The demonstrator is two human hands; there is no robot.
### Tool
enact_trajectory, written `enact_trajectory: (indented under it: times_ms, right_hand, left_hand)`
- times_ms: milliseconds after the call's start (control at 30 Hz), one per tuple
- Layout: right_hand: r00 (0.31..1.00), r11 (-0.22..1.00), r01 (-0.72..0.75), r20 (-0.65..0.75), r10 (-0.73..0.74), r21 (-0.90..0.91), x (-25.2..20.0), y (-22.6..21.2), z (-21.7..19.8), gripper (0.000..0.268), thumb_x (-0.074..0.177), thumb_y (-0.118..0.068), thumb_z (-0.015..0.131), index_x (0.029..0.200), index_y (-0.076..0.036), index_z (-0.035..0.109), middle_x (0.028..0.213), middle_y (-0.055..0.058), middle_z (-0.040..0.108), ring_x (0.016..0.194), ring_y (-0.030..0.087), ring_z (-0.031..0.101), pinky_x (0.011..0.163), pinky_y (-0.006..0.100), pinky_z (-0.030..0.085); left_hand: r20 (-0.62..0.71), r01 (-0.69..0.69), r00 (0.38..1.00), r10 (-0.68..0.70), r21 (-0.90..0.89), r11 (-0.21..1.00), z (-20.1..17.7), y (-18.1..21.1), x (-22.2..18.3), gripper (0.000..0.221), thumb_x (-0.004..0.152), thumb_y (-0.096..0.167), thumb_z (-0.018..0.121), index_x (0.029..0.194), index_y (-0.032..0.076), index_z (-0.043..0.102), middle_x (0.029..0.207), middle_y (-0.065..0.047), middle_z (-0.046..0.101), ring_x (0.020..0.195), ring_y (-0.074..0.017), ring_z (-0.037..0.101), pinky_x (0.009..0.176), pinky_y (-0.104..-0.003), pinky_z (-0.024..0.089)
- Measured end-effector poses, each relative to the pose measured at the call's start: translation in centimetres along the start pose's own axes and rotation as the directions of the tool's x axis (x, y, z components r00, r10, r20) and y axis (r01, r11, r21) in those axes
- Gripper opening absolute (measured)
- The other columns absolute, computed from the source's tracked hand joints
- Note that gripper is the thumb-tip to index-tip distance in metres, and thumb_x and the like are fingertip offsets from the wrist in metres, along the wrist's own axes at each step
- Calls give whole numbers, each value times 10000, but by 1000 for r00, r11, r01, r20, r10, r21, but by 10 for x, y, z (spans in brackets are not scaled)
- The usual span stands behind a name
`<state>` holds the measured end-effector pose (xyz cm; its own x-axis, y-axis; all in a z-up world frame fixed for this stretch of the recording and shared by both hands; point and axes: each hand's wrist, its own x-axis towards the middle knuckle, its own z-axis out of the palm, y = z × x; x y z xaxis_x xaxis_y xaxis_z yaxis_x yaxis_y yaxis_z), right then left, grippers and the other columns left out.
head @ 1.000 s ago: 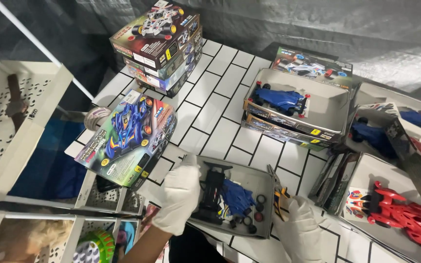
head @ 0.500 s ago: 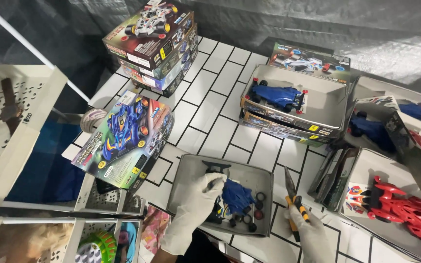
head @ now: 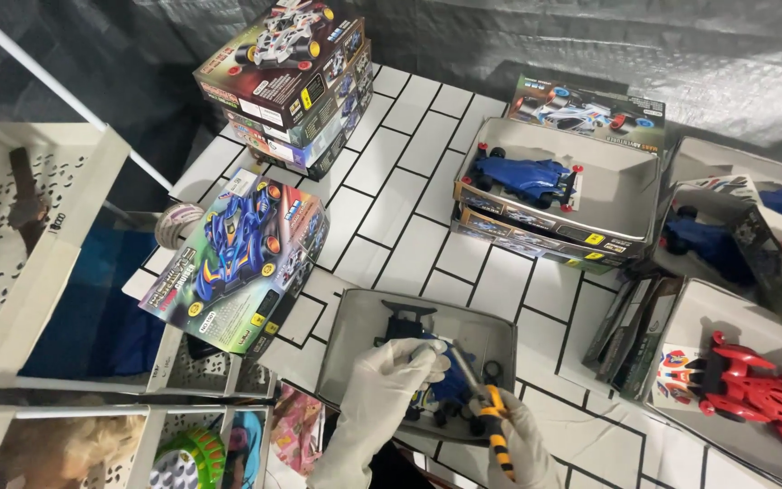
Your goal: Assembling a blue toy car model from a kit, including unboxing and fitting parts together using nippers.
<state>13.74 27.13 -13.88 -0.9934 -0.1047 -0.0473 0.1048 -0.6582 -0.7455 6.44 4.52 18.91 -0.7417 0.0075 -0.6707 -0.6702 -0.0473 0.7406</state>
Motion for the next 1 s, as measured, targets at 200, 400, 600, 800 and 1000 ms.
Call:
enact_trajectory:
  times_ms: [200, 400, 600, 800, 1000]
  right_hand:
    - [777, 948, -247, -625, 72, -198, -10, 3, 60, 624, 816, -218, 690, 1365, 72, 629, 1188, 274, 733, 1044, 355, 682, 979, 437, 502]
    - [601, 506, -739, -775, 197, -444, -4, -75, 149, 425, 854, -254, 793, 1266, -153, 776, 1151, 60, 807, 1082, 173, 713, 985, 268, 500]
    - [669, 400, -736, -679, 303, -547, -27, -22, 90, 367, 884, -199, 708, 1243, -128, 738, 1133, 82, 817, 1012, 187, 750, 933, 298, 572]
    - [588, 313, -809, -708, 392, -498, -23, -40, 115, 447, 915, -267, 560, 1327, -246, 731, 1137, 10, 819, 996, 144, 714, 916, 251, 510]
    - [549, 82, -818, -729, 410, -570, -26, -17, 74, 270, 936, -445, 593, 1076, -245, 709, 893, -24, 755, 783, 107, 627, 752, 255, 449]
  left_hand:
    - [-4, -11, 1000, 10, -162, 987, 0, -12, 1, 296, 890, 109, 731, 1153, 8, 823, 1012, -145, 842, 949, -213, 809, 926, -263, 623]
    - [47, -80, 995, 85, -102, 992, -4, -31, 7, 345, 899, 69, 689, 1222, -14, 779, 1233, -129, 831, 1032, -216, 826, 940, -253, 651]
    - [-116, -74, 991, 62, -102, 992, -3, -45, 1, 269, 825, 17, 704, 1031, -84, 844, 1144, -141, 865, 860, -200, 820, 863, -242, 658]
    - [-255, -122, 965, 67, -207, 971, 1, -60, 0, 225, 832, -28, 747, 1011, -39, 884, 898, -146, 857, 802, -217, 787, 827, -263, 609]
    - [-281, -193, 947, 158, -103, 976, 1, -73, 8, 219, 832, -3, 721, 967, -2, 893, 944, -71, 895, 714, -128, 715, 739, -195, 533]
